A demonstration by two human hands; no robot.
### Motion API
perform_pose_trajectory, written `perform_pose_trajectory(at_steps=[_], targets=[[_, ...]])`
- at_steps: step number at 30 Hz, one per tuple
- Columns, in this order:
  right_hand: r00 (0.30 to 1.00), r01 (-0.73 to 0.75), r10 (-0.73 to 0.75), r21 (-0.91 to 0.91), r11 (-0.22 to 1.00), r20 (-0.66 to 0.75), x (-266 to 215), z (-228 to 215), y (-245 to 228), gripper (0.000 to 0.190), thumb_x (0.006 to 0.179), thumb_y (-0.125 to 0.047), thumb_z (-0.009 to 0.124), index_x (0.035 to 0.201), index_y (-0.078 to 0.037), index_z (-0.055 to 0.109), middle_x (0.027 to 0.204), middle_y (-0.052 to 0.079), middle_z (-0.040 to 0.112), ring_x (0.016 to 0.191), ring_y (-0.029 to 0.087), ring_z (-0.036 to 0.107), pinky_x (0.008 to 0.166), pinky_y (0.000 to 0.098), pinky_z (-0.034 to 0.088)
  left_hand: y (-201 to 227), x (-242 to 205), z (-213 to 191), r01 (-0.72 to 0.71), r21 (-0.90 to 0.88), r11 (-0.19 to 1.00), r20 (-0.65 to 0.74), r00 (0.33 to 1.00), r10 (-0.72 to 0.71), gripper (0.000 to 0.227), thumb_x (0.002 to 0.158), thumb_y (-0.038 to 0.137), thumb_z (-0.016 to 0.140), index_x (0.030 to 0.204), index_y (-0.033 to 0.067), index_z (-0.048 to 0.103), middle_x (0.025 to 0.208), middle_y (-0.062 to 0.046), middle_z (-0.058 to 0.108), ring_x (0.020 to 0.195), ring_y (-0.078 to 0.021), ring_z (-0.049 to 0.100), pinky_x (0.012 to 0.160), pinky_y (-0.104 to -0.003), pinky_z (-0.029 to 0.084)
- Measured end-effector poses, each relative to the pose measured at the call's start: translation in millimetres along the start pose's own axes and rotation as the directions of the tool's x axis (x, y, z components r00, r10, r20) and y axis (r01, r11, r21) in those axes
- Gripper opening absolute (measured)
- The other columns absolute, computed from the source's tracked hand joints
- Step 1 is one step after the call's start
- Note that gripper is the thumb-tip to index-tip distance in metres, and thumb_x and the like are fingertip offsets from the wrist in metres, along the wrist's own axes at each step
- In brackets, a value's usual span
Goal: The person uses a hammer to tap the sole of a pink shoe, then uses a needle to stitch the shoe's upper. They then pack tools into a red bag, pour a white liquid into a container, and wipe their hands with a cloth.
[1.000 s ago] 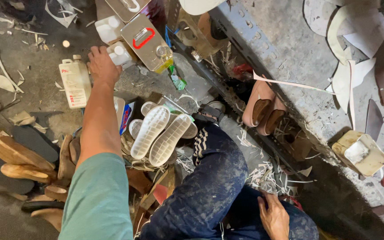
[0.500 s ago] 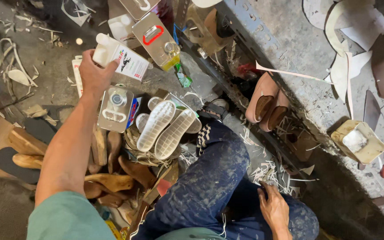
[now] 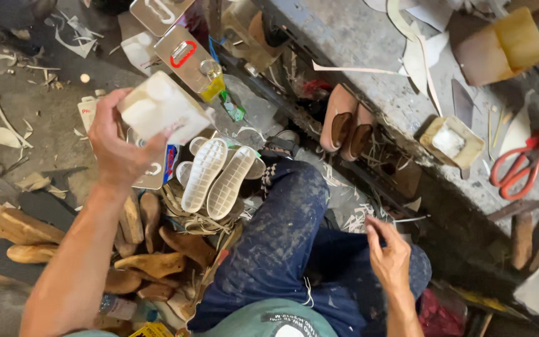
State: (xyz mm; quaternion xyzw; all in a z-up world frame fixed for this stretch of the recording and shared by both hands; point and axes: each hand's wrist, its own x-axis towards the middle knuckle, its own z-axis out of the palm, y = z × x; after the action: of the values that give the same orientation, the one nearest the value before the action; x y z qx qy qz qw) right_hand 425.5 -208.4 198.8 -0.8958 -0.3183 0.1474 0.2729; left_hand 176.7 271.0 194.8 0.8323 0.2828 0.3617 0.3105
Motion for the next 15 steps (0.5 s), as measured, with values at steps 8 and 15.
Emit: perform_pose_trajectory(at_steps=[8, 15], targets=[[0.763, 0.610, -0.604, -0.052, 0.791, -0.232, -4, -107, -200, 0.033, 0.100, -0.021, 0.057, 0.114, 0.007, 0.066, 0.087, 0.015, 0.070, 0.073, 0.025, 0.065, 0.070, 0.0357, 0.054, 204, -48, -20, -0.246, -0.399, 0.883, 0.048, 0.956, 0.288, 0.072, 0.072, 0.040, 0.082, 0.124, -0.0026, 0.055, 0.116, -0.019, 0.065, 0.103, -0.0293, 0.066, 0.092, -0.040, 0.059], [0.755, 0.605, -0.644, -0.250, 0.756, -0.124, -51, -101, -208, 0.041, 0.101, -0.045, 0.056, 0.098, -0.007, 0.068, 0.072, 0.002, 0.056, 0.058, 0.021, 0.054, 0.054, 0.0348, 0.043, 260, -119, 4, -0.208, -0.328, 0.922, 0.404, 0.851, 0.336, 0.078, 0.068, 0.038, 0.094, 0.126, -0.0012, 0.060, 0.117, -0.014, 0.069, 0.103, -0.0288, 0.070, 0.096, -0.038, 0.056]])
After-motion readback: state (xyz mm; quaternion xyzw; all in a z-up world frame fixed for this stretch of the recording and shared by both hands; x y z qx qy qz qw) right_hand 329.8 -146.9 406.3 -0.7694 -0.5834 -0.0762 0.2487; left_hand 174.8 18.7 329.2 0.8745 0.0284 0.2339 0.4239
